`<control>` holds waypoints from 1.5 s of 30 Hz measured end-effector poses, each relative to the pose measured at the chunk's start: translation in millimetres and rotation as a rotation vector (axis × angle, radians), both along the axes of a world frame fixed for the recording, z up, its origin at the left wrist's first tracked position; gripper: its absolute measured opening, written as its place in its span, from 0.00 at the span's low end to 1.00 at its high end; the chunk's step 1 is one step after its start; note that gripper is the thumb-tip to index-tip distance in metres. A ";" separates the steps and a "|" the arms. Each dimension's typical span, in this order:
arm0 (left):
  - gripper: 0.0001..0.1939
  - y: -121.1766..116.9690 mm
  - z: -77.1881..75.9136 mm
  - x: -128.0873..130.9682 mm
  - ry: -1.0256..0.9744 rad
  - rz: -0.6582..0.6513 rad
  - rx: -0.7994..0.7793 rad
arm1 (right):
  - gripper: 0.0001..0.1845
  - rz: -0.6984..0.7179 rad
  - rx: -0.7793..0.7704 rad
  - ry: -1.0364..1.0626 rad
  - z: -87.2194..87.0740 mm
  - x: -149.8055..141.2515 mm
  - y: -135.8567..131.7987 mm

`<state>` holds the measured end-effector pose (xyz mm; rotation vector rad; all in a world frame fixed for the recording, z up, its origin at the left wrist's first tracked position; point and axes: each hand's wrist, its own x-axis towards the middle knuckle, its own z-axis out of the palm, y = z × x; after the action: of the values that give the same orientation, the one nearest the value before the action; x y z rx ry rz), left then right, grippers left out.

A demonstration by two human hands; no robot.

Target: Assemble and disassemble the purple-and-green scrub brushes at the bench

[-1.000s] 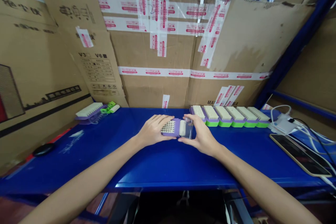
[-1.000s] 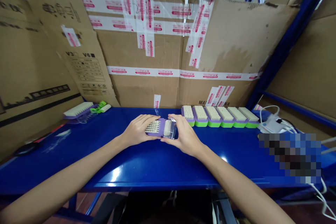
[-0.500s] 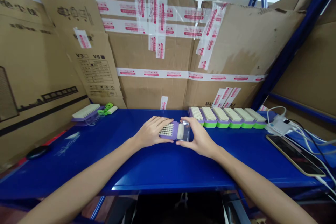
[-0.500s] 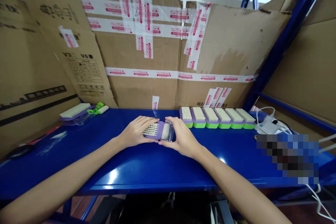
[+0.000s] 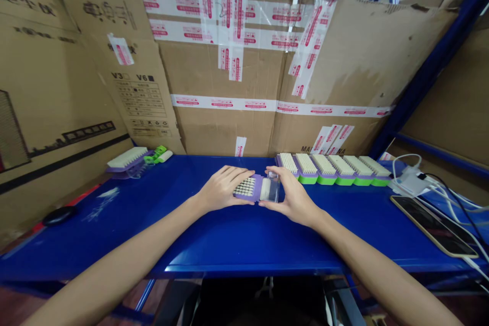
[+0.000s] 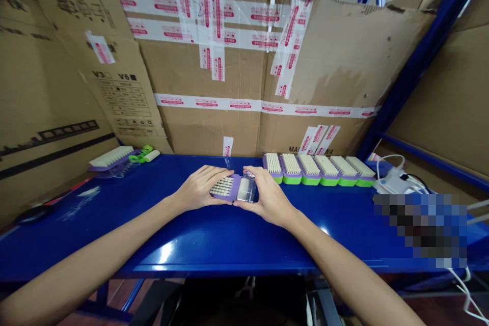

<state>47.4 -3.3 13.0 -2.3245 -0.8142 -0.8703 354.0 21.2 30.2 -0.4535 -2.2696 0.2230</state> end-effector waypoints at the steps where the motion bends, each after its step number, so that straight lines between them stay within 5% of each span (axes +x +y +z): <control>1: 0.45 0.0 0.9 -0.4 -0.005 0.000 0.003 | 0.48 -0.001 0.000 0.000 0.2 0.0 0.1; 45: 0.41 -4.0 10.0 -7.3 -0.038 0.069 -0.001 | 0.48 -0.005 -0.012 -0.006 1.6 -1.4 -3.8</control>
<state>40.1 -7.3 23.0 -2.2726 -0.9053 -0.8863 352.7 17.3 31.7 -0.4668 -2.2743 0.2330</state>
